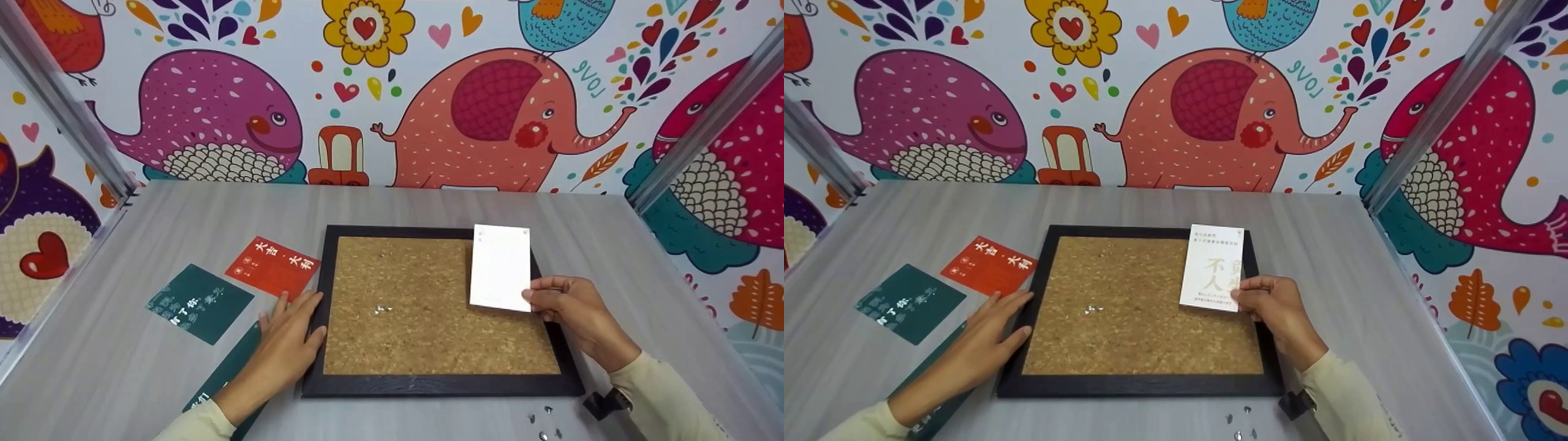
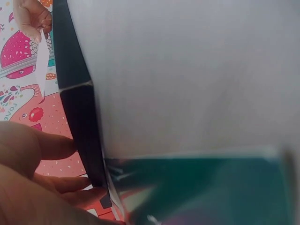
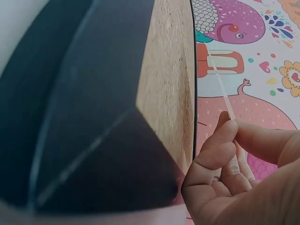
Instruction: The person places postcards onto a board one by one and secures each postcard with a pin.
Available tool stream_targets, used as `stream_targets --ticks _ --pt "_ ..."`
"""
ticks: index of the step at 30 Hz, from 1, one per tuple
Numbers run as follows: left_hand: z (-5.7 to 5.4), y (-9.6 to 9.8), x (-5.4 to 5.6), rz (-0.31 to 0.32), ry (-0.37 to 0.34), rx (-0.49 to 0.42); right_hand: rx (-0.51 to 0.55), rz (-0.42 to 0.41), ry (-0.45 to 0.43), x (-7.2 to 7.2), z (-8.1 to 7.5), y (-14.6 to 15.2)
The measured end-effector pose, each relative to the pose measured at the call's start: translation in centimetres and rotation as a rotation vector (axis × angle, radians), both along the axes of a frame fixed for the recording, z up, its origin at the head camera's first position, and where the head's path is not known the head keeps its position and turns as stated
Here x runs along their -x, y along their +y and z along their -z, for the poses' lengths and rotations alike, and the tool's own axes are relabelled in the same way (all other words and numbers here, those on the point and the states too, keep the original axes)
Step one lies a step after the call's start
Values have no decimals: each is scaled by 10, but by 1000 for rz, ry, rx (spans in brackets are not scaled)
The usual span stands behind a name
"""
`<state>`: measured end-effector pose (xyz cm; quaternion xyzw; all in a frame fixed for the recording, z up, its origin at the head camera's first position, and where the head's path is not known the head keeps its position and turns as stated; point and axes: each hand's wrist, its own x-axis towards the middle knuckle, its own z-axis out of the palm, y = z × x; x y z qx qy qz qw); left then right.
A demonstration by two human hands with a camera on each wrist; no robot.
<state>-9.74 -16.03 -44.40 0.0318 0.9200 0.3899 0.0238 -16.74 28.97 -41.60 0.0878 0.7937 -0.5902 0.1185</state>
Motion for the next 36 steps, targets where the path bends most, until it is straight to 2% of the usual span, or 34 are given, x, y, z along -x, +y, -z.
stream_targets --ticks 5,16,25,36 --pt "0 0 0 0 1 -4 0 -8 17 1 1 -7" --pt "-1 0 1 -8 -17 10 69 -38 43 2 2 -23" --pt "0 -1 1 -2 -15 4 65 -20 38 6 5 -37" --pt "0 0 1 -4 -11 16 83 -41 44 7 7 -50"
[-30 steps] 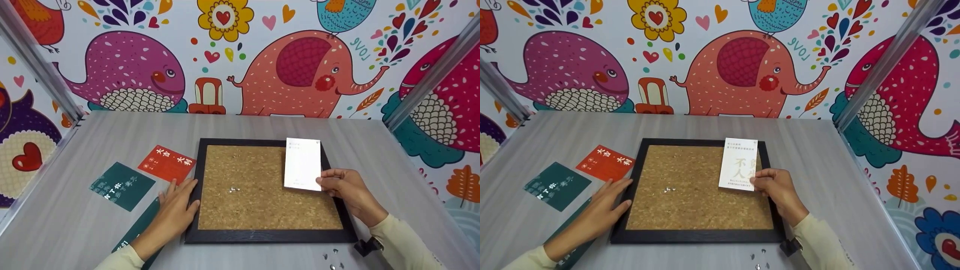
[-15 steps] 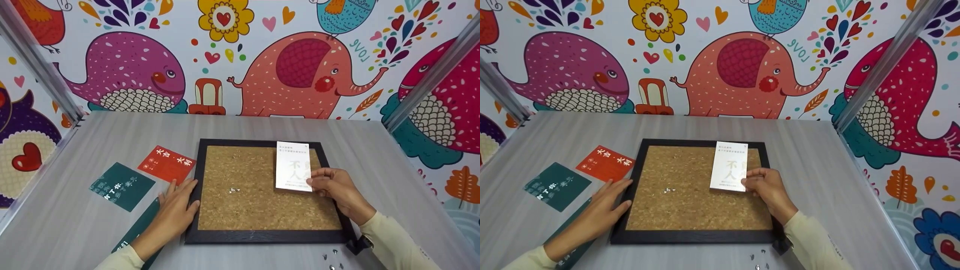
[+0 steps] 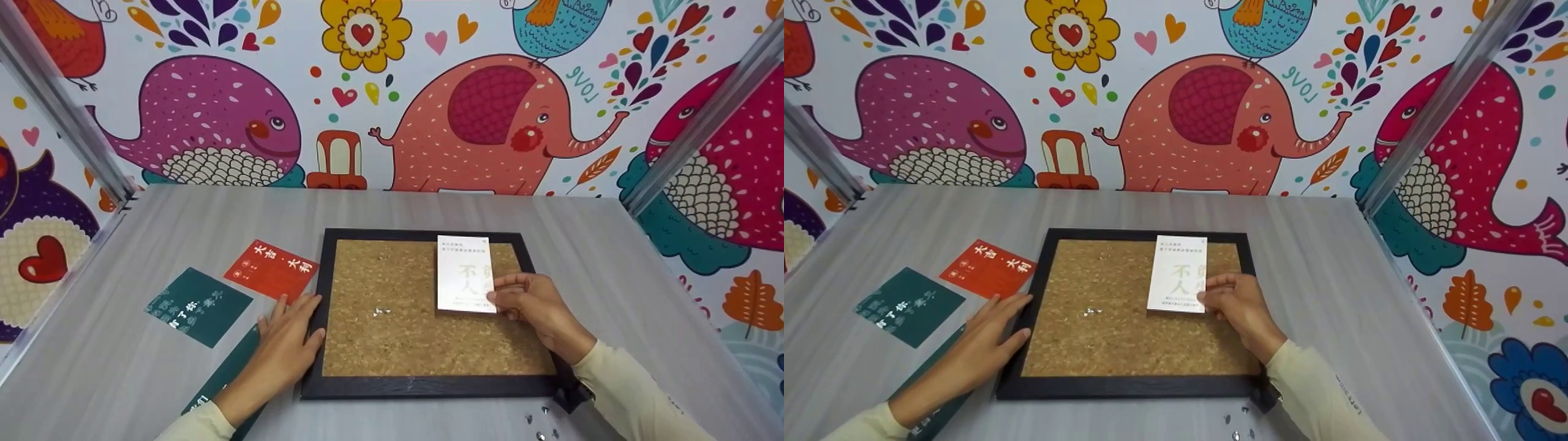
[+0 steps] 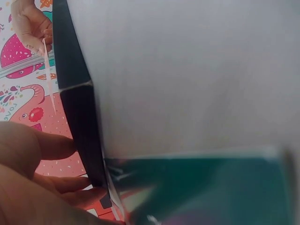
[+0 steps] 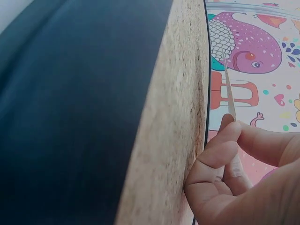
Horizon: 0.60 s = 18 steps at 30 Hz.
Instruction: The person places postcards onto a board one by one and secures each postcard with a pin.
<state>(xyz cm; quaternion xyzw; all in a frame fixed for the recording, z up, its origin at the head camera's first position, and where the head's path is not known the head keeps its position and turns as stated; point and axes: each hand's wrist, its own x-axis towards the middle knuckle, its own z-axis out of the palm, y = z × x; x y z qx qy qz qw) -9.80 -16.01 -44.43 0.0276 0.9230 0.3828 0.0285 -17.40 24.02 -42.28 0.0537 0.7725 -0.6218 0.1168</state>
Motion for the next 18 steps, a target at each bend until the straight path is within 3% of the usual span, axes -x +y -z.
stream_targets --ticks 18 --pt "-1 1 1 -9 -16 11 -24 -7 7 0 0 -20"
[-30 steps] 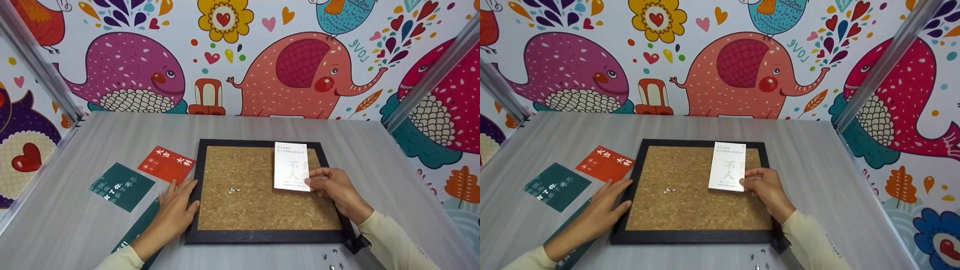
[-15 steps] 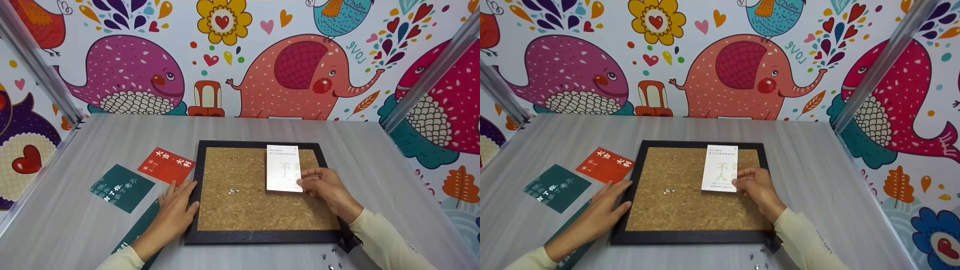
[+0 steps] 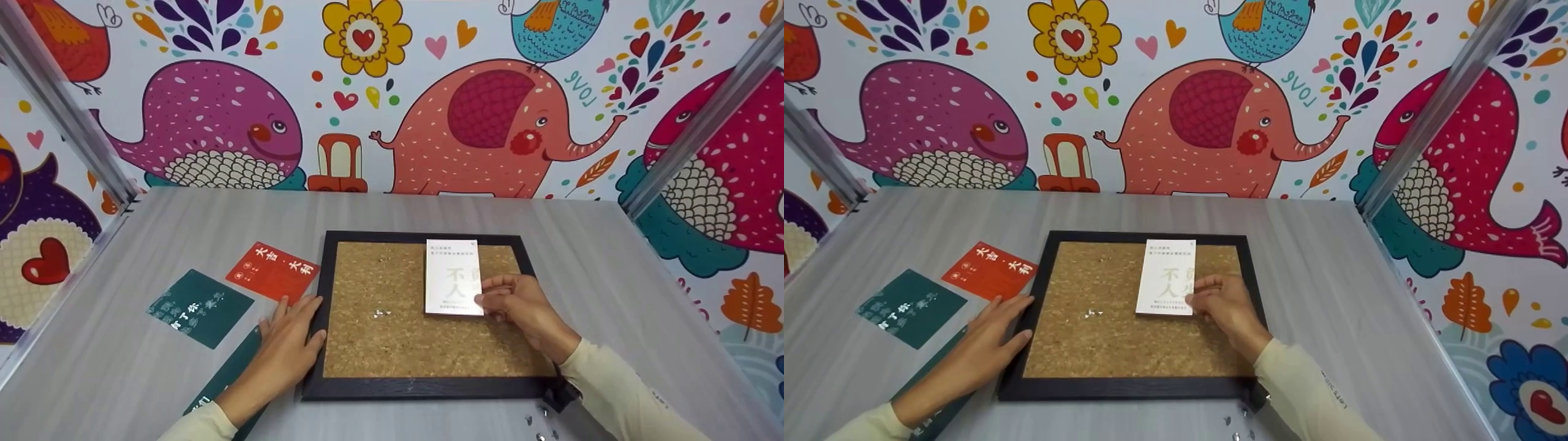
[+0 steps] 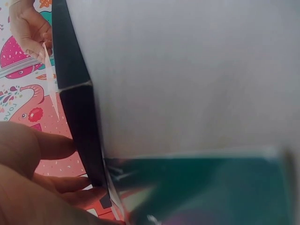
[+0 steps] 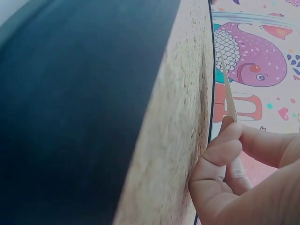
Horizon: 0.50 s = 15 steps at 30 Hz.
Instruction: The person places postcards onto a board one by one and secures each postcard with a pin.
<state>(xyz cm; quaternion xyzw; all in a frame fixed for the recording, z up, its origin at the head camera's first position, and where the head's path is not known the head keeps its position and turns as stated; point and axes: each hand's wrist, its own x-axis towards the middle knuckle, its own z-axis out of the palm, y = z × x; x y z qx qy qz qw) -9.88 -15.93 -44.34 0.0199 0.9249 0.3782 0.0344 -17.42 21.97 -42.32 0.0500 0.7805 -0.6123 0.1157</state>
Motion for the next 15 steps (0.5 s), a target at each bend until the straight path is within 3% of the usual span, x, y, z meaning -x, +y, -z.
stream_targets --ticks 15 --pt "1 -1 0 7 12 -17 -7 -36 7 1 -2 -18"
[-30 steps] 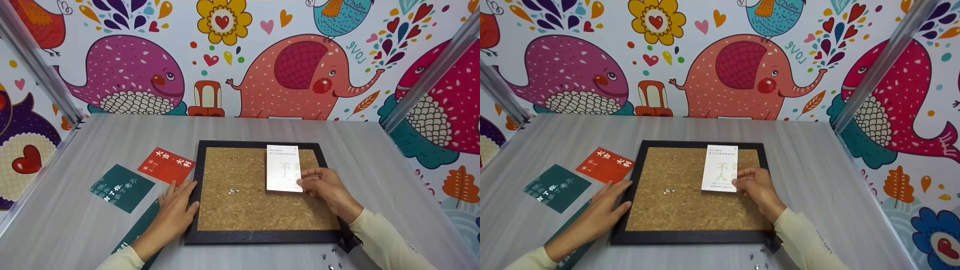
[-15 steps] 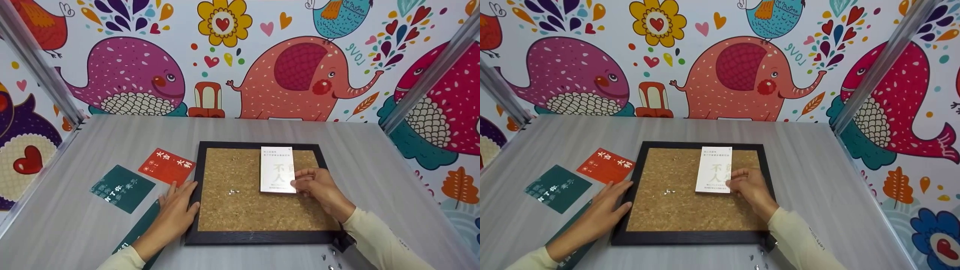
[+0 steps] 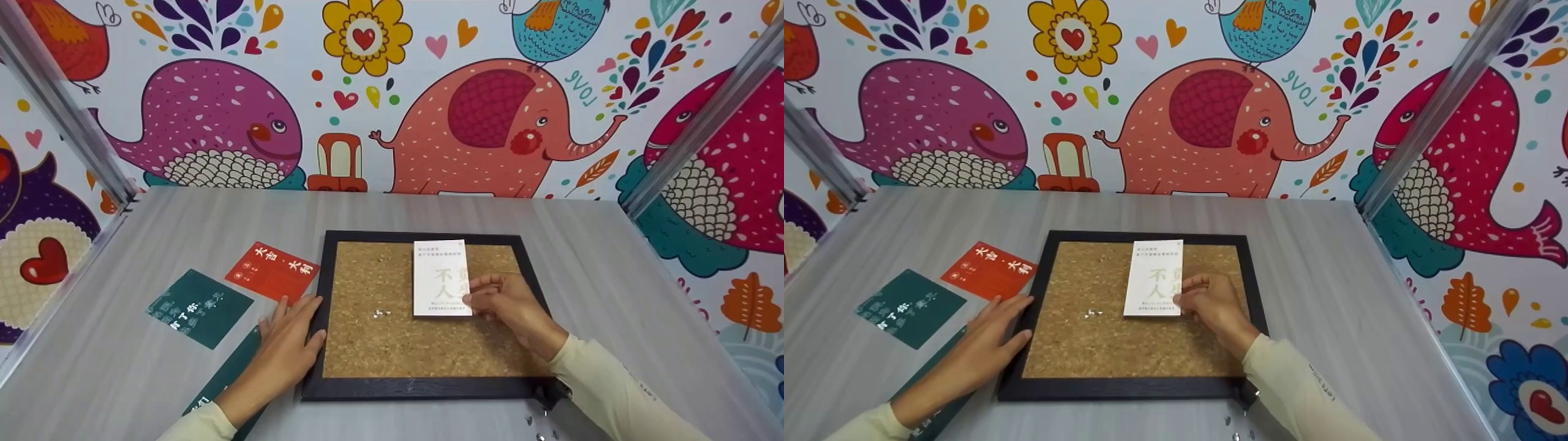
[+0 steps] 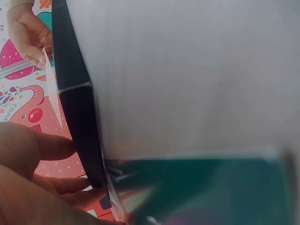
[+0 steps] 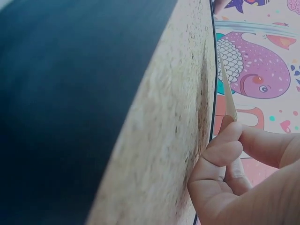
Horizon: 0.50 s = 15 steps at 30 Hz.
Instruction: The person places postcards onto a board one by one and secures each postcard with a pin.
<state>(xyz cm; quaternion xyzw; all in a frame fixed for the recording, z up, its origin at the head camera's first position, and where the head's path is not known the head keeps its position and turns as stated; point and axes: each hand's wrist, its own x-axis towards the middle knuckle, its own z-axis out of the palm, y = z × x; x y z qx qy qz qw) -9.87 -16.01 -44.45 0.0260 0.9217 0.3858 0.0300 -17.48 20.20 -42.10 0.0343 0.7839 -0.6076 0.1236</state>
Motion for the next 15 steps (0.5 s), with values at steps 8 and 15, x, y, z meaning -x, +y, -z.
stream_targets --ticks 8,15 --pt "0 -1 -1 -4 -10 6 -2 0 4 1 2 -9" --pt "-1 0 -1 1 2 10 -10 -11 -1 2 -1 -13"
